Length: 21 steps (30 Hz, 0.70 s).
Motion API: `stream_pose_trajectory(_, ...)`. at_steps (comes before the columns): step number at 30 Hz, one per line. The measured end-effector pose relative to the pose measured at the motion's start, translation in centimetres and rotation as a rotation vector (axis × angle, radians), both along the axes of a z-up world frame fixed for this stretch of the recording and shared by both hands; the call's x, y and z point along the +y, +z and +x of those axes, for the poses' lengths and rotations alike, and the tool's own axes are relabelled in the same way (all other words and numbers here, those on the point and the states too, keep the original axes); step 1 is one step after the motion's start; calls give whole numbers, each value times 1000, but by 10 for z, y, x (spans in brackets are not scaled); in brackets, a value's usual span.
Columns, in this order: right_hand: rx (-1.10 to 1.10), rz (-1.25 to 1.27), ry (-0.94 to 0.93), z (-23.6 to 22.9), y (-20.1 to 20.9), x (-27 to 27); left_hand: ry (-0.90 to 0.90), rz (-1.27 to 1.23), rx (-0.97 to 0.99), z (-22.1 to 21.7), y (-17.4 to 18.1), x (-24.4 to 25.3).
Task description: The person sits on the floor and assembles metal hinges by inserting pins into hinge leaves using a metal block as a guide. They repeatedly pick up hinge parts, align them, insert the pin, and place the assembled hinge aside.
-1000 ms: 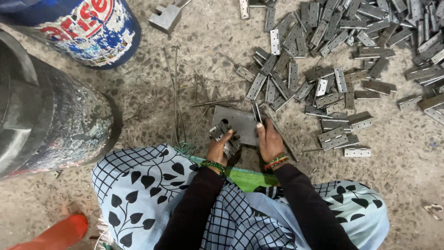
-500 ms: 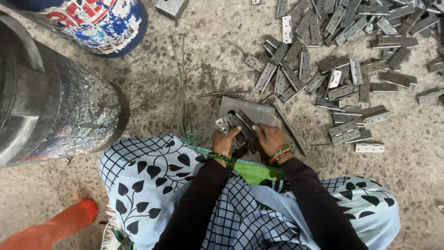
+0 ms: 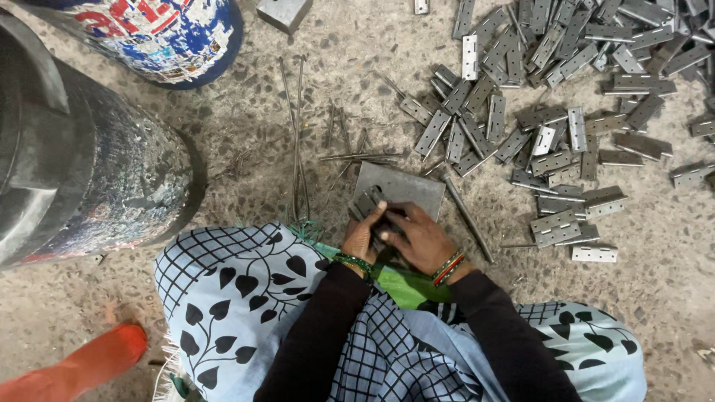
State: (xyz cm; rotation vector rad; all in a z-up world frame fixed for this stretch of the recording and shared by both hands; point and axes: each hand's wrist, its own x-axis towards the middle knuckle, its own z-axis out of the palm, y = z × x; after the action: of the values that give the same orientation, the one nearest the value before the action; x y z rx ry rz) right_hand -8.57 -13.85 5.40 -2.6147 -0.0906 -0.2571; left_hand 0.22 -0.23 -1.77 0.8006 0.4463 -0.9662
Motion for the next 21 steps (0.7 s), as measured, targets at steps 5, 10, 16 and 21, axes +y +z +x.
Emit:
stream_pose_trajectory(5, 236, -172, -642, 58, -34, -105, -22, 212, -68, 0, -8, -1)
stream_pose_trajectory(10, 235, -538, -720, 58, -93, -198, 89, -113, -58, -3, 6, -2)
stream_pose_trajectory(16, 336, -229, -783, 17, -119, -200, -44, 209, -83, -3, -4, -1)
stream_pose_trajectory(21, 374, 789, -901, -18, -72, -131, -72, 275, -29, -2, -21, -4)
